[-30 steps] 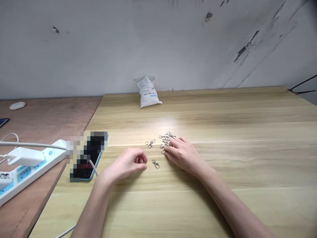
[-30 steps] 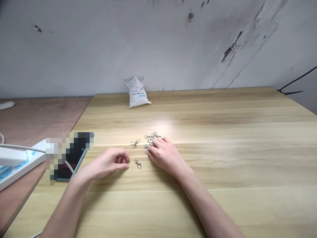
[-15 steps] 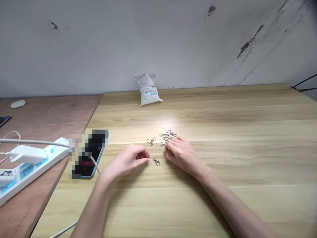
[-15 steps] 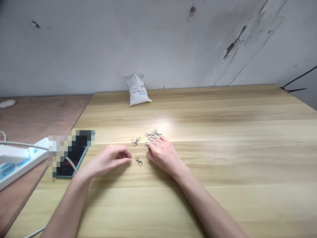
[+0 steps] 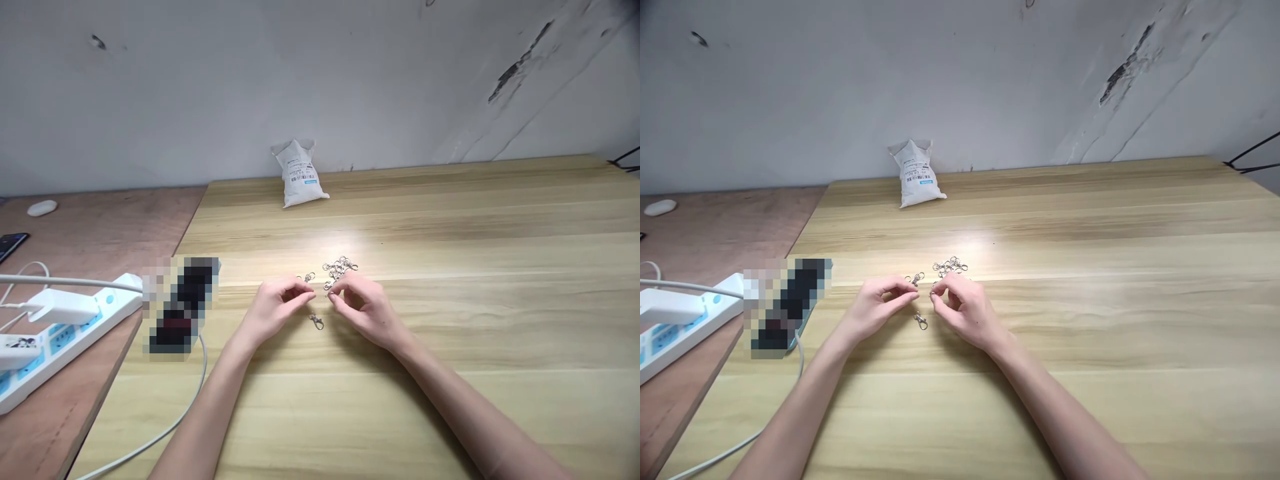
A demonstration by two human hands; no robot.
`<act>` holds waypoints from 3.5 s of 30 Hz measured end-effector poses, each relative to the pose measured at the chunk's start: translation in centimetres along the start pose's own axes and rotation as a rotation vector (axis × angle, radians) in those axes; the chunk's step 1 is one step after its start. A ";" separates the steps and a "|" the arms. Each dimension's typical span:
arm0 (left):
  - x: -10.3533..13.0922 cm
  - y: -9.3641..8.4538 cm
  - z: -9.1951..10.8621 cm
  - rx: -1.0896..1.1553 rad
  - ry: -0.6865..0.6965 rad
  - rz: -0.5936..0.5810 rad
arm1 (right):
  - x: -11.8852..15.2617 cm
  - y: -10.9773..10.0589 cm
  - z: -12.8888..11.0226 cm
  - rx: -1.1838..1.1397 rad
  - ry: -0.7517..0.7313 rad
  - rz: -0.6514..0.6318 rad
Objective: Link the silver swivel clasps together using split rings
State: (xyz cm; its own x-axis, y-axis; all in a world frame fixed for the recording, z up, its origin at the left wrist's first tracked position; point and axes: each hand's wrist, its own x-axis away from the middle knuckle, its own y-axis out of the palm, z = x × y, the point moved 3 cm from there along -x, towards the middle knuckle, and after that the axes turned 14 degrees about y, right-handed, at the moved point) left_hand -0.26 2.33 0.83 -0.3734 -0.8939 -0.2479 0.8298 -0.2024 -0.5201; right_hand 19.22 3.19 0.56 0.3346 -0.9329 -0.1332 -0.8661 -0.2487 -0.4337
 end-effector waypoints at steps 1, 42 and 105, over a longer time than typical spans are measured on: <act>0.0 -0.1 -0.2 0.033 -0.012 0.022 | 0.0 0.0 0.1 -0.008 0.011 0.005; -0.2 -1.9 -0.9 -0.529 0.170 0.093 | -1.1 -2.1 1.4 0.315 -0.148 0.170; -0.3 2.7 0.1 -0.268 0.256 0.265 | -0.2 1.7 0.7 0.330 -0.065 0.257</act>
State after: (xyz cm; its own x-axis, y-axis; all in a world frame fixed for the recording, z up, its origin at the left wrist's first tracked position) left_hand 2.17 1.98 -0.42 -0.2808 -0.7667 -0.5774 0.7864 0.1611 -0.5964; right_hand 17.91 3.10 -0.78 0.1550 -0.9325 -0.3261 -0.7625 0.0969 -0.6397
